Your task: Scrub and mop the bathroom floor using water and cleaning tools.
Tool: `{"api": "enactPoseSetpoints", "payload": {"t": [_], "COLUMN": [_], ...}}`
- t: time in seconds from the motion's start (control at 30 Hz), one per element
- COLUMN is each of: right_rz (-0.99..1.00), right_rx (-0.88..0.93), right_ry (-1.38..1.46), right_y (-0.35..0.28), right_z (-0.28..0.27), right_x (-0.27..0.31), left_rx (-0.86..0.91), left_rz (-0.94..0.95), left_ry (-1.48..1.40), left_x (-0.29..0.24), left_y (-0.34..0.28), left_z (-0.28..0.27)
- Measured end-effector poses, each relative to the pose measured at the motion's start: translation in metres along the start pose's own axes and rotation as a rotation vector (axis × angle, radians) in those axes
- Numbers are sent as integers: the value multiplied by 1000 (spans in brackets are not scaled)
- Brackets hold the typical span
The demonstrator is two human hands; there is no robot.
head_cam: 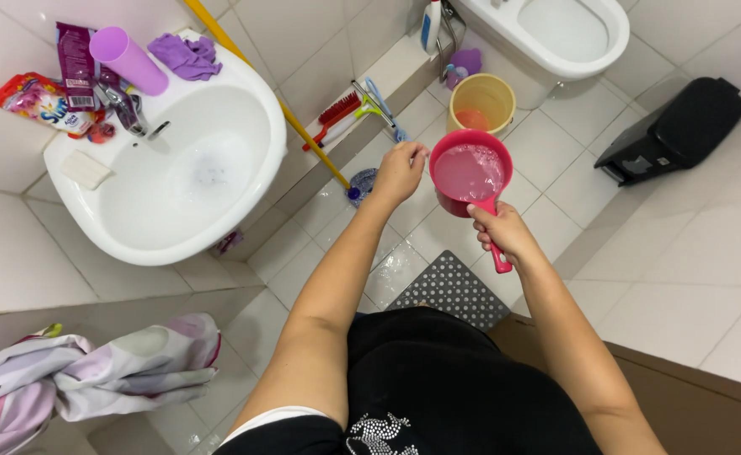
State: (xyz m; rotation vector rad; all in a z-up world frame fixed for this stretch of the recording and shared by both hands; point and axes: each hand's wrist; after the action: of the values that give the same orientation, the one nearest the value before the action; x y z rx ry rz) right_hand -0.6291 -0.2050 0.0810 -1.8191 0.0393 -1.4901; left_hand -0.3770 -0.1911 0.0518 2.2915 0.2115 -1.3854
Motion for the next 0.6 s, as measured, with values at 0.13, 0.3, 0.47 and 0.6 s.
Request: {"api": "enactPoseSetpoints", "payload": {"t": [0.13, 0.3, 0.47, 0.6], "right_rz": [13, -7, -6, -17], "right_rx": [37, 54, 67, 68], "right_ry": [26, 53, 45, 70], "right_y": [13, 24, 43, 75], "right_z": [-20, -30, -23, -4], "right_x": [-11, -7, 5, 16], "left_rx": [-19, -74, -136, -382], "left_rz": [-2, -39, -38, 32], "left_ry": [12, 15, 46, 81], "left_x": [-25, -36, -4, 32], "left_y": [8, 16, 37, 89], "left_z": [9, 9, -3, -57]}}
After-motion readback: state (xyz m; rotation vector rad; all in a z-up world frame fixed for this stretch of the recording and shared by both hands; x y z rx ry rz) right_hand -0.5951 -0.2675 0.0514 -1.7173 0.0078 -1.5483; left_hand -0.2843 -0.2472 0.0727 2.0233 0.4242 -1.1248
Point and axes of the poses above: each hand's wrist, its own y-axis towards the middle knuckle, its own z-axis out of the palm, x = y × z, and after that the axes turned 5 degrees about -y, right-handed
